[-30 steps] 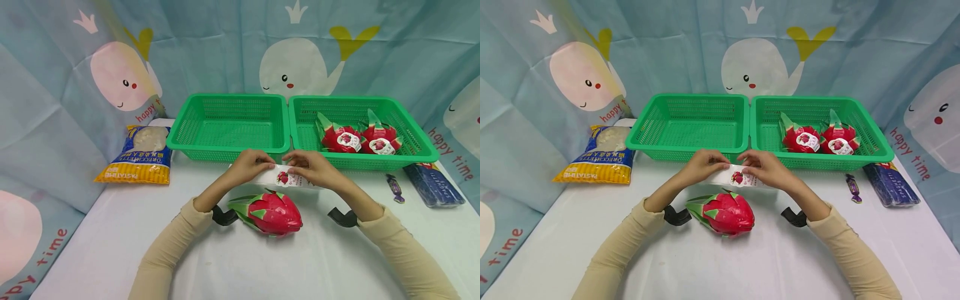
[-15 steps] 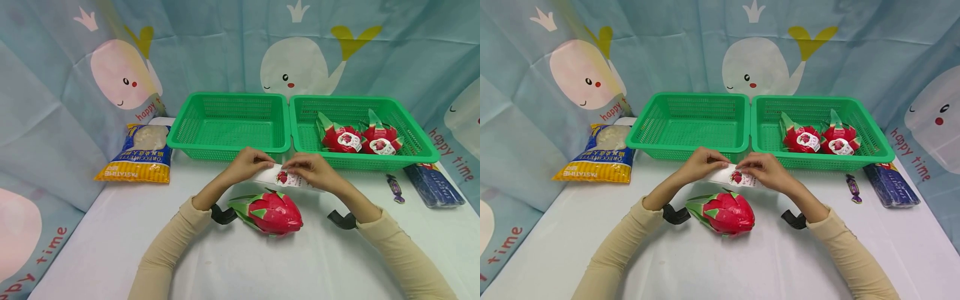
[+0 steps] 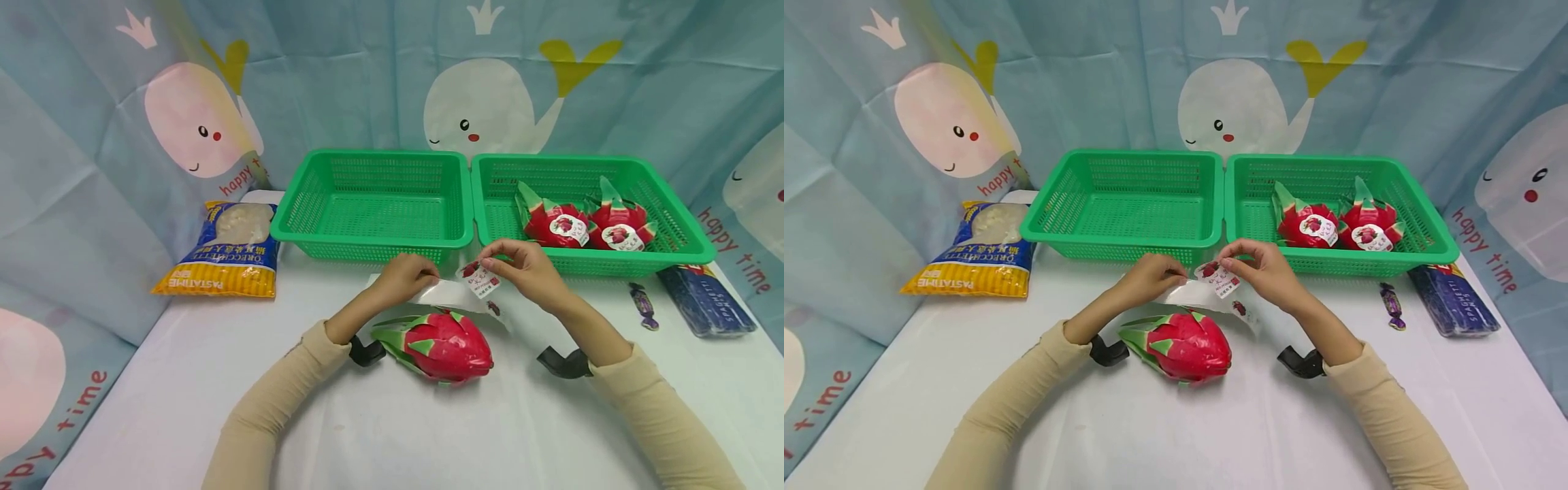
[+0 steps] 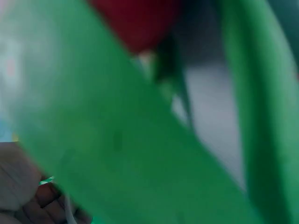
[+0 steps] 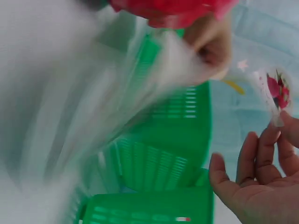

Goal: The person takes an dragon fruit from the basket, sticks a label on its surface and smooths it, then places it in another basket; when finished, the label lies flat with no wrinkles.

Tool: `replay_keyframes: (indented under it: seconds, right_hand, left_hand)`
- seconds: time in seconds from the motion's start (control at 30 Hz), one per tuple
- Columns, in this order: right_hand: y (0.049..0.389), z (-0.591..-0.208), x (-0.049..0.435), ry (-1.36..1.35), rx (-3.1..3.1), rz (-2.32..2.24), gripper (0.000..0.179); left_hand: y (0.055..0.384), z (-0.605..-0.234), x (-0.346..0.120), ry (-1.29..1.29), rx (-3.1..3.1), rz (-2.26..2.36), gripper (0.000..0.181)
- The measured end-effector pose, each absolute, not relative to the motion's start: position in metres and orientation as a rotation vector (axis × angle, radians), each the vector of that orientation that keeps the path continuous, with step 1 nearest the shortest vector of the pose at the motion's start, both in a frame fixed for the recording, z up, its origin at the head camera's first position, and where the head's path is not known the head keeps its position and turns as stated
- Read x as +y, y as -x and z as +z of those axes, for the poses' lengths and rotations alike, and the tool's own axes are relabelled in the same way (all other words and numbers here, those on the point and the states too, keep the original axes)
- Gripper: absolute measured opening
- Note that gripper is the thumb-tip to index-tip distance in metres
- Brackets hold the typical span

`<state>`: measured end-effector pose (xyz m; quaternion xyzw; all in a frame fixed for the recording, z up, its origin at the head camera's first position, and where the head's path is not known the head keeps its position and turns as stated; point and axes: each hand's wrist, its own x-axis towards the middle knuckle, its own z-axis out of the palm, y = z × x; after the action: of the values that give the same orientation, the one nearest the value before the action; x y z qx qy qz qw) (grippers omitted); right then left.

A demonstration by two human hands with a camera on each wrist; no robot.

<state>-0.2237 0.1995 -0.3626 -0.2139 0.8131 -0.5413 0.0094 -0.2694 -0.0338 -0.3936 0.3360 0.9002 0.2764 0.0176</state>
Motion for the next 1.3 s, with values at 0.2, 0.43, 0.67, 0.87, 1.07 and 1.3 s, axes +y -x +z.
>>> replay_keyframes:
  seconds: [0.2, 0.43, 0.67, 0.87, 1.07, 1.3]
  right_hand:
    - [0.22, -0.348, 0.199, 0.606, 2.594, -1.56, 0.022]
    - [0.218, -0.34, 0.194, 0.659, 2.709, -1.367, 0.016]
    - [0.213, -0.336, 0.187, 0.773, 2.708, -1.39, 0.017]
    - [0.203, -0.338, 0.186, 0.596, 2.795, -1.582, 0.027]
    - [0.192, -0.341, 0.189, 0.433, 2.777, -1.695, 0.025]
    - [0.185, -0.342, 0.189, 0.459, 2.71, -1.658, 0.017]
  left_hand:
    - [0.271, -0.396, -0.034, -1.133, 2.879, 0.775, 0.018]
    - [0.245, -0.348, -0.035, -1.119, 2.752, 1.322, 0.017]
    - [0.228, -0.323, -0.023, -1.076, 2.751, 1.25, 0.012]
    - [0.225, -0.33, -0.026, -0.912, 2.721, 1.352, 0.01]
    - [0.219, -0.331, -0.032, -0.834, 2.702, 1.496, 0.009]
    - [0.201, -0.332, -0.035, -0.858, 2.688, 1.531, 0.008]
